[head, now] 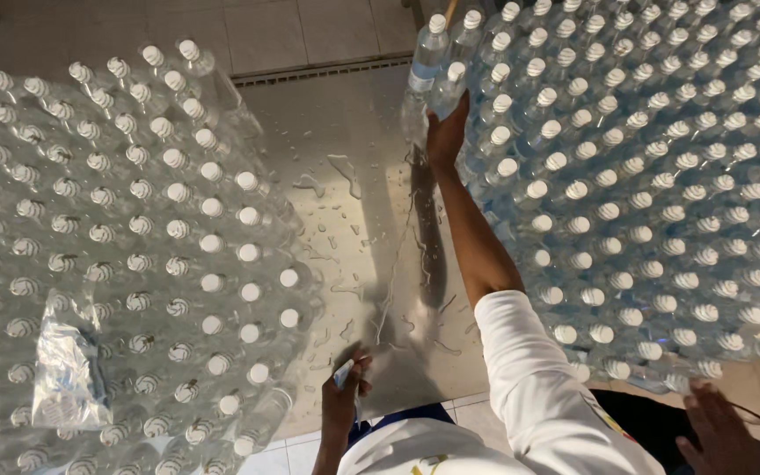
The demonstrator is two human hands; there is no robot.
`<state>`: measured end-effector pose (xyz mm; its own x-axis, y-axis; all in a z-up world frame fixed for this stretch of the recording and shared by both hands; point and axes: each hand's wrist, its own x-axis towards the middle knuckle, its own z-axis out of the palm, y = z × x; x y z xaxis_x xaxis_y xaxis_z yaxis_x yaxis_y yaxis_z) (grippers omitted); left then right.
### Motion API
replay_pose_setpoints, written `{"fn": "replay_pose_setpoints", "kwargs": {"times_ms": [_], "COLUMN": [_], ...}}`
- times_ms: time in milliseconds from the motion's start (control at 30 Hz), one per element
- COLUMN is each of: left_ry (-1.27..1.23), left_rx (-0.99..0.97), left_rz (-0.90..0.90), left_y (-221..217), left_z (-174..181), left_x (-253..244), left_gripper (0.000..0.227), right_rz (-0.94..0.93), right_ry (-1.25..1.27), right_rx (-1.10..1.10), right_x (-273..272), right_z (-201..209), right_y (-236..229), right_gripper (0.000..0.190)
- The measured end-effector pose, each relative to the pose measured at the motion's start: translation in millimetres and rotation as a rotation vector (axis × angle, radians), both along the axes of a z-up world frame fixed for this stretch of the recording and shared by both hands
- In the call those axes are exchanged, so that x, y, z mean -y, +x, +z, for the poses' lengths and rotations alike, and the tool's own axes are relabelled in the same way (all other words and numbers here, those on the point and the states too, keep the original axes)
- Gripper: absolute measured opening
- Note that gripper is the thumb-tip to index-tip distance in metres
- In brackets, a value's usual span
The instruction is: The person stands between two large stacks of plastic water bottles and repeatedly applies small labels to the caps of the bottles on the left stack. They pick up a bottle, apply a label, and place it back in the stack while another person works on the right stack.
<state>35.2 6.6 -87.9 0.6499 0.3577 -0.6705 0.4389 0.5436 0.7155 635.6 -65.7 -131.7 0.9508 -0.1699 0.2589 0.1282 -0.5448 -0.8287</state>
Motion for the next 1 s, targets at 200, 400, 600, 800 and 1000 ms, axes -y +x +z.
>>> {"fn": "replay_pose_setpoints", "kwargs": {"times_ms": [200,400,600,800,1000], "left_ry": [-0.09,-0.036,-0.037,-0.007,-0.305], "left_rx": [-0.02,0.059,0.051,0.07,0.189], "left_rz": [0.045,-0.013,0.029,-0.034,0.065], "left_y": [5.8,14.2,-6.0,-31.9,-57.8], "left_z": [-17.2,29.4,55.1,94.5,92.0], "left_x": [7.5,-7.7,-24.9,-37.4,-47.0], "left_gripper": [0.045,0.055,0.048,0.032,0.053], "right_rz": [0.16,0.913,1.029,0.897,0.655], "right_ry": [0.17,0.381,0.397,0.283,0.085], "right_rx": [0.347,-0.456,-0.215,-0.122,-0.142], "right_x": [-24.8,-36.3,-65.1,-66.5,-91.8], "right_z": [35.4,27.3,22.0,55.2,63.4], "right_y": [-106.9,-306.8,-401.3,-450.9,-479.3], "right_gripper": [0.079,0.08,0.088,0.078,0.079]}}
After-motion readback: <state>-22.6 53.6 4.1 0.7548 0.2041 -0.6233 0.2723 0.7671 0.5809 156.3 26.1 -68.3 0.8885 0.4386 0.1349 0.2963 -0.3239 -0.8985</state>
